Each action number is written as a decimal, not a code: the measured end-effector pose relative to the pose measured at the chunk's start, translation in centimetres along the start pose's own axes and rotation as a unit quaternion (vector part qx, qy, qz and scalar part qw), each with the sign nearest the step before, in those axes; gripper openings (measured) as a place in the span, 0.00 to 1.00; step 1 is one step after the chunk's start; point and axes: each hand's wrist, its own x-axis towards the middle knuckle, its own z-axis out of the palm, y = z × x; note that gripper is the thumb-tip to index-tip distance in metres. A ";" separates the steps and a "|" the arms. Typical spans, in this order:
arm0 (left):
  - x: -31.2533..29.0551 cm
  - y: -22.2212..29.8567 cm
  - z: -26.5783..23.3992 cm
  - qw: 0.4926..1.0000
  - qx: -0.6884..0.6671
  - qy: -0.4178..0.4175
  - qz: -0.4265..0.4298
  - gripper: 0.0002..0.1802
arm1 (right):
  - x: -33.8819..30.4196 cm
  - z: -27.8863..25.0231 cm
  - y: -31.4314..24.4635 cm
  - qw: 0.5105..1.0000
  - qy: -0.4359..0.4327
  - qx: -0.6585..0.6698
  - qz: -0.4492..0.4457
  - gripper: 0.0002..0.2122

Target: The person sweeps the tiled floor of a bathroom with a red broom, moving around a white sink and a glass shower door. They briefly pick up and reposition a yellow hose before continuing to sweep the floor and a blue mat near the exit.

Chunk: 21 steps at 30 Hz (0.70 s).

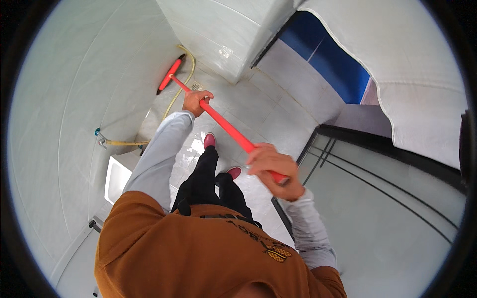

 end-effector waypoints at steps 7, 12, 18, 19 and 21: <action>1.3 0.9 0.0 0.967 -0.003 -0.228 0.110 0.05 | 2.4 0.8 -3.6 0.999 0.007 -0.020 0.040 0.14; 1.9 0.4 -3.2 0.981 0.003 -0.175 0.081 0.06 | 6.7 0.9 -6.1 0.999 -0.009 0.019 0.037 0.12; 4.0 -3.8 -2.1 0.991 -0.069 -0.105 0.046 0.08 | 8.1 4.5 -1.4 0.999 0.003 -0.021 0.049 0.12; 3.8 -3.2 -1.6 0.986 -0.078 -0.123 0.083 0.07 | 7.5 4.1 -1.7 0.998 -0.009 -0.030 0.056 0.10; 3.3 -1.1 -1.2 0.975 -0.061 -0.178 0.115 0.06 | 6.5 2.7 -3.5 0.998 -0.029 -0.051 0.032 0.07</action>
